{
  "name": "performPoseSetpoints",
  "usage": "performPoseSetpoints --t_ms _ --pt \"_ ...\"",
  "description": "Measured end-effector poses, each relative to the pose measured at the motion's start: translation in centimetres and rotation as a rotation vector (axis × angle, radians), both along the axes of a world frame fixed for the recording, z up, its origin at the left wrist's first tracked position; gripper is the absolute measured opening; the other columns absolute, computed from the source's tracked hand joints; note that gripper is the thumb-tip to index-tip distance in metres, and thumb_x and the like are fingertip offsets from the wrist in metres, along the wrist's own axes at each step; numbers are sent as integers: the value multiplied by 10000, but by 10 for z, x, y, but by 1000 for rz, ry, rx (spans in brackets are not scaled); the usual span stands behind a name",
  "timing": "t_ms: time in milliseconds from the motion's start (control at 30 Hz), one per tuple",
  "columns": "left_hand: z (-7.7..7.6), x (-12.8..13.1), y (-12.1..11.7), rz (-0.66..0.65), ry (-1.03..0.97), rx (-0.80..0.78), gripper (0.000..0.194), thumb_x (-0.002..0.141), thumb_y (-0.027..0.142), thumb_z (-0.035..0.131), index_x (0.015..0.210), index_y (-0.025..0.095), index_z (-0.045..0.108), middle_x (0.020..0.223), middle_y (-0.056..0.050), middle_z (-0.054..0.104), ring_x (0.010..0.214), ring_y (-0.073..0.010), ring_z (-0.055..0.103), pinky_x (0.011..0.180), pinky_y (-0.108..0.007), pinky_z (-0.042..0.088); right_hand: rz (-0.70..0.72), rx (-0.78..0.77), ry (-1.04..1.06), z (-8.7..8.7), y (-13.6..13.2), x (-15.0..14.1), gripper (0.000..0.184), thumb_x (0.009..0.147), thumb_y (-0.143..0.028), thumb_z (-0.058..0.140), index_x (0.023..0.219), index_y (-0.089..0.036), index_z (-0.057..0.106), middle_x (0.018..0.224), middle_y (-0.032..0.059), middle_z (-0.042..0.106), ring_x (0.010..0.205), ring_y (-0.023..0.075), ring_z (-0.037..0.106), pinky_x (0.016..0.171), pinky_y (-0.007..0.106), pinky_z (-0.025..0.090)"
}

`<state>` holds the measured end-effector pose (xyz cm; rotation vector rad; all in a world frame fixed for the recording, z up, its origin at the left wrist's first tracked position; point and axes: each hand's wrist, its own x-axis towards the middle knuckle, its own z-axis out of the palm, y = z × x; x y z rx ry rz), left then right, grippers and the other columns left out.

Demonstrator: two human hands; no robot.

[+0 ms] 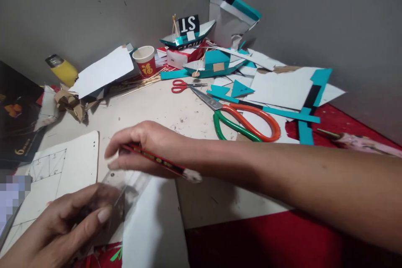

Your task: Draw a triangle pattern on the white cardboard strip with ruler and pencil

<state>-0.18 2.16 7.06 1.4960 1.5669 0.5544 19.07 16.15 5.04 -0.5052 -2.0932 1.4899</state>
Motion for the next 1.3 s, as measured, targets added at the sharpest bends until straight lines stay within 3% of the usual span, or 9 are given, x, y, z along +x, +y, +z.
performPoseSetpoints --t_ms 133,233,300,367,467,533,767,1000,1300 --pt "-7 2 2 260 15 -12 423 882 482 624 1265 303 629 825 -18 723 655 -166 661 506 -215 534 -490 -232 287 -23 7 -16 234 945 -368 555 919 -164 666 806 6 643 657 81 554 572 177 446" --pt "-13 5 -6 378 13 -38 578 900 494 598 1430 295 484 751 5 663 498 -116 547 402 -190 439 -631 -429 328 -39 9 -18 280 956 -406 520 903 -158 639 737 2 606 554 76 514 421 157 392" --pt "-17 7 -10 383 34 -34 653 914 485 582 1507 310 373 692 36 603 435 -94 480 367 -181 389 -618 -489 324 -46 9 -17 293 959 -423 514 893 -162 631 728 1 591 533 77 510 373 152 376" --pt "-20 8 -11 346 108 24 635 937 456 555 1523 333 344 667 40 592 467 -108 523 385 -185 417 -575 -494 315 -50 9 -17 297 960 -433 515 886 -169 629 732 -3 588 528 75 510 359 146 376" --pt "-24 7 -9 280 198 170 521 963 395 518 1476 348 438 865 -21 717 755 -181 683 543 -248 564 -495 -442 312 -53 8 -16 297 964 -445 517 891 -178 627 745 -9 595 538 73 514 374 146 381" --pt "-25 7 -8 278 197 196 505 963 372 523 1463 347 457 1017 -34 740 872 -196 703 632 -274 603 -459 -399 310 -54 8 -15 317 962 -472 519 899 -180 625 754 -8 606 557 77 524 403 156 390" --pt "-21 17 -1 404 133 25 571 932 415 584 1473 286 455 824 -19 706 745 -174 690 607 -258 591 -459 -237 183 -55 6 -12 360 979 -496 463 905 -187 632 740 2 625 578 100 515 486 221 361" --pt "-26 28 7 526 37 20 677 888 398 639 1507 310 380 742 48 590 619 -93 526 588 -190 483 -452 -128 147 -55 7 -11 383 977 -512 447 885 -189 630 729 3 610 600 111 465 516 251 299" --pt "-23 37 18 559 45 -10 712 870 434 654 1509 274 384 657 70 503 535 -86 395 499 -196 351 -427 -61 145 -56 7 -12 353 990 -463 430 879 -186 619 730 -2 623 616 112 490 565 273 311"
